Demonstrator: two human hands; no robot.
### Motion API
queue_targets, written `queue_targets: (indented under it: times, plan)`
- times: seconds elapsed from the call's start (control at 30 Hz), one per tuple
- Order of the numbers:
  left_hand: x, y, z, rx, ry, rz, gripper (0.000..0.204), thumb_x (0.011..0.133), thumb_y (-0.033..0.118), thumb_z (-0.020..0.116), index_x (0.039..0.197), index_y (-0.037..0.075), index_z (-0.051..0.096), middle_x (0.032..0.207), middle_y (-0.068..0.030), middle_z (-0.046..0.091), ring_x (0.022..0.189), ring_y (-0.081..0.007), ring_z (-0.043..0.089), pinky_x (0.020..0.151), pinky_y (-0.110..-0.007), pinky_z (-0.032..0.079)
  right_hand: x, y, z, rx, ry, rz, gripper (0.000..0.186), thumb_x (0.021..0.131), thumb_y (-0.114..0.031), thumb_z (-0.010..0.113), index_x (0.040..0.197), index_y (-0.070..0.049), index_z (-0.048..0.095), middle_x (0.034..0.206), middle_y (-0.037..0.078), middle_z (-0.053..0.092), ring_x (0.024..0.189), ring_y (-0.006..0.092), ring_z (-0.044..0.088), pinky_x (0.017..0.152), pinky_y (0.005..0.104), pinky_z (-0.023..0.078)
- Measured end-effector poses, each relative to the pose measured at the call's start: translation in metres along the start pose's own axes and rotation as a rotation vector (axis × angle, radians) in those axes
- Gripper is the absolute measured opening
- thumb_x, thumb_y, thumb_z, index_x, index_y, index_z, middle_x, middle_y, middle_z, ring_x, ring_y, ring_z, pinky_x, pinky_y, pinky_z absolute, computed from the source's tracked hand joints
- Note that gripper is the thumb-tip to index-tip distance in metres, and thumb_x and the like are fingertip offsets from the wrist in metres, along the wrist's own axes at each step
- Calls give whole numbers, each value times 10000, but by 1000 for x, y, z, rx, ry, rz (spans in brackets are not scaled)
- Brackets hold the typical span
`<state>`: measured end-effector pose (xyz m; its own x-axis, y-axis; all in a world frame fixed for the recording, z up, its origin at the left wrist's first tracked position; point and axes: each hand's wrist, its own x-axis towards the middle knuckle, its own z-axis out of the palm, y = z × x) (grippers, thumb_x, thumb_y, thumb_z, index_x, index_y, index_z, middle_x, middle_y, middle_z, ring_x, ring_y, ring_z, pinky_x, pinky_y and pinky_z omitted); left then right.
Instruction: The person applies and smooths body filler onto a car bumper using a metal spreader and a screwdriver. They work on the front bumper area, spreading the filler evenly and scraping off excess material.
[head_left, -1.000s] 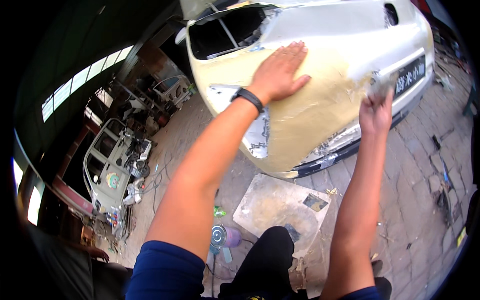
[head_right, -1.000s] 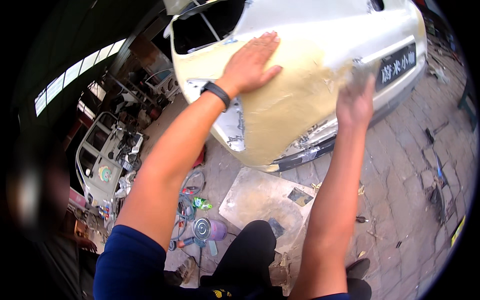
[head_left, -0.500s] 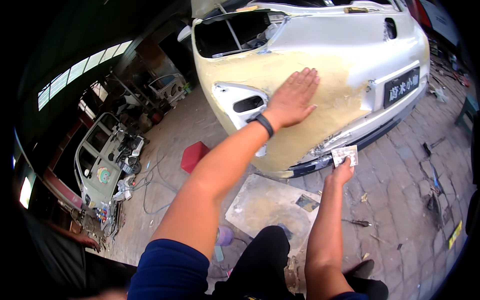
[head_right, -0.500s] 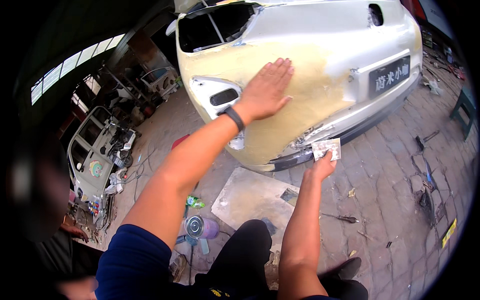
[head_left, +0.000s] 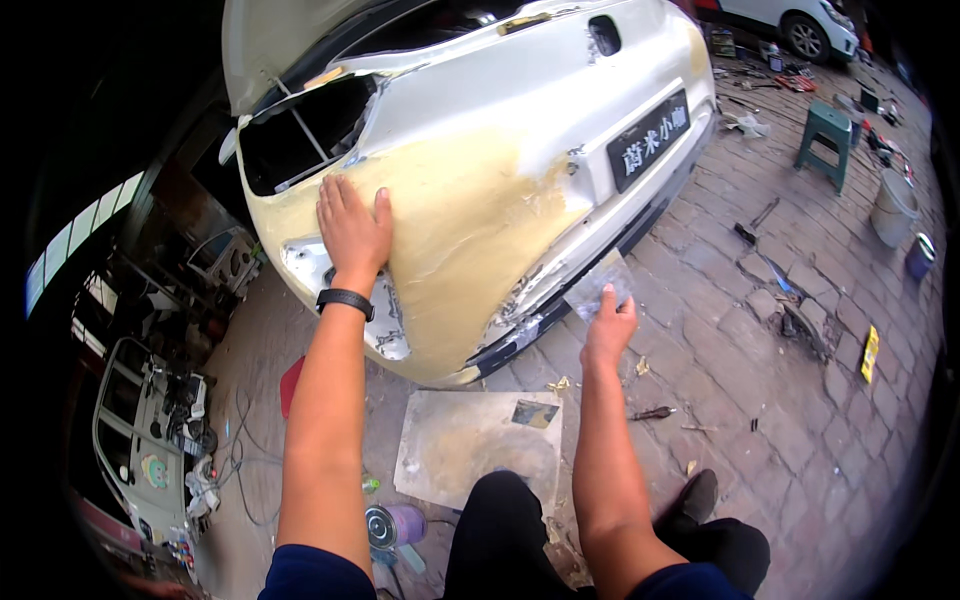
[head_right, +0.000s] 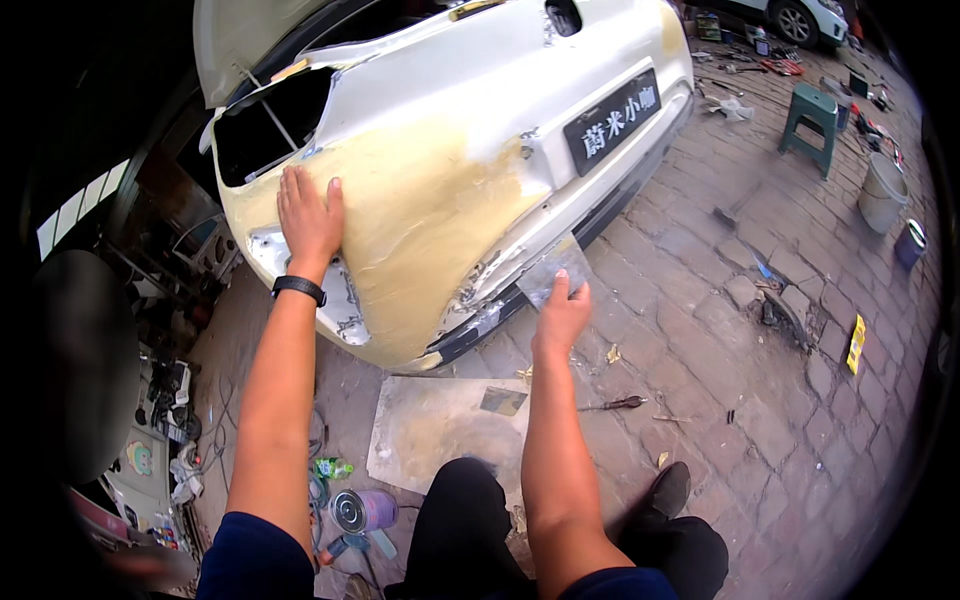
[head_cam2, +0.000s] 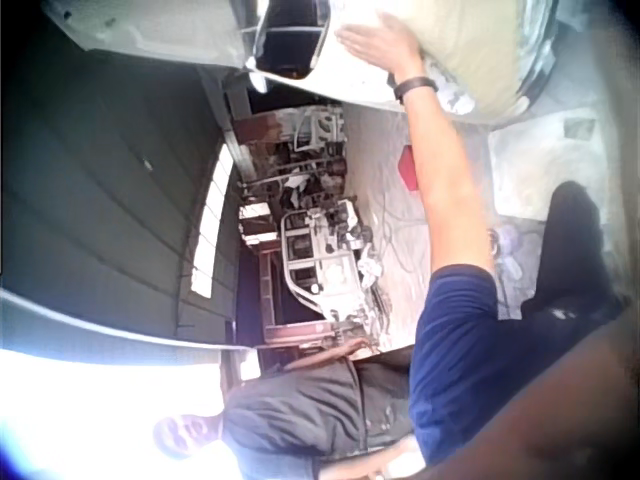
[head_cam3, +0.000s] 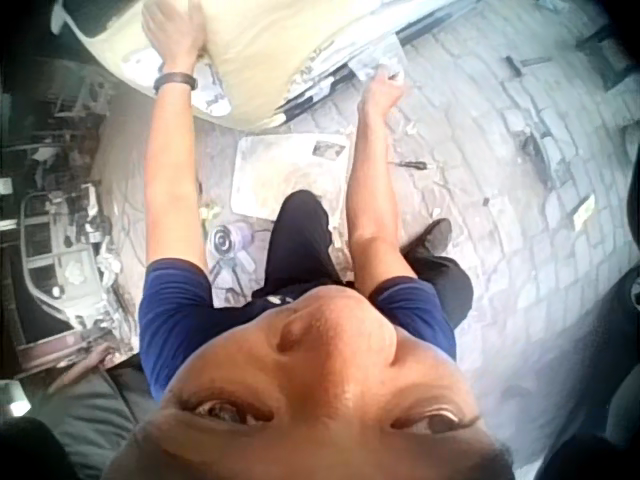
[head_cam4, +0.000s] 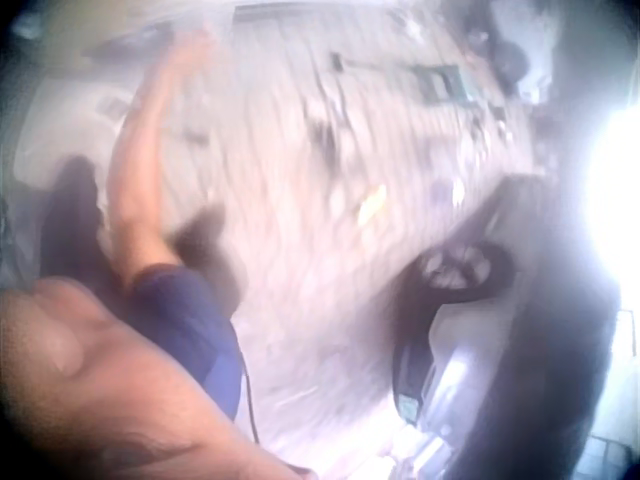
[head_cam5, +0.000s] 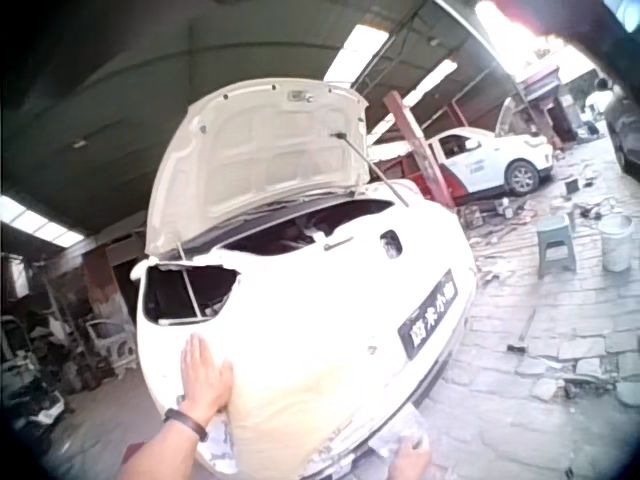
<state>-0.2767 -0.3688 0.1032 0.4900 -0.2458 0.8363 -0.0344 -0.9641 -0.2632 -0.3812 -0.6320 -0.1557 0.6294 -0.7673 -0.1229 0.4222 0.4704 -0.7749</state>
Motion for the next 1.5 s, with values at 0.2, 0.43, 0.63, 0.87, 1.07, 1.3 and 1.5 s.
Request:
queue_targets:
  times: [0.2, 0.43, 0.63, 0.87, 1.07, 1.3, 1.5]
  plan:
    - [-8, 6, -3, -27, -52, 66, 725, 1040, 409, 510, 1502, -133, 375, 1588, -329, 359, 1498, -448, 326, 1253, -507, 227, -2, 0, 19, 313, 2, 279, 200, 1023, -155, 592, 1193, -49, 603, 990, 37, 685, 764, 110, 611, 611, 306, 484]
    - [-18, -3, -9, -16, -61, 130, 701, 1052, 377, 500, 1508, -133, 351, 1597, -329, 337, 1504, -462, 305, 1251, -531, 218, 35, -126, 89, 113, -326, -82, 151, 1033, -183, 571, 1051, -33, 583, 802, 10, 572, 629, 80, 492, 505, 276, 390]
    - [-14, 3, -16, -42, -112, 237, 680, 1032, 315, 541, 1522, -112, 342, 1611, -310, 329, 1518, -454, 286, 1260, -525, 204, 32, -161, 86, 313, -349, -31, 241, 1023, -200, 617, 867, -44, 519, 697, -11, 480, 580, 80, 423, 521, 277, 369]
    - [-38, 86, -62, -240, -355, 900, 678, 935, 264, 658, 1539, 53, 434, 1627, -212, 367, 1516, -398, 326, 1264, -486, 239, -16, -72, 55, 193, -326, 233, 234, 1034, -260, 640, 906, -64, 628, 824, 4, 596, 741, 100, 575, 635, 274, 480]
    - [36, 78, -56, -276, -152, 739, 647, 899, 227, 715, 1487, 57, 504, 1593, -199, 417, 1491, -364, 380, 1242, -484, 290, 9, -42, 28, -146, -318, -54, 346, 968, -213, 710, 816, 59, 558, 910, 114, 593, 759, 164, 545, 690, 325, 456]
    - [31, 56, -18, -123, -162, 560, 738, 1006, 402, 570, 1584, 3, 344, 1650, -199, 343, 1544, -334, 305, 1264, -444, 254, 9, -84, 25, 340, -115, -83, 203, 970, -80, 648, 1150, -6, 591, 1100, 86, 677, 924, 132, 669, 735, 315, 576]
    - [17, 67, -15, -112, -124, 481, 743, 1001, 423, 584, 1566, -10, 369, 1632, -207, 370, 1522, -344, 340, 1256, -441, 270, 7, -73, 24, 330, -227, 130, 87, 981, -149, 639, 1050, -96, 640, 972, 12, 678, 873, 120, 649, 709, 311, 553]
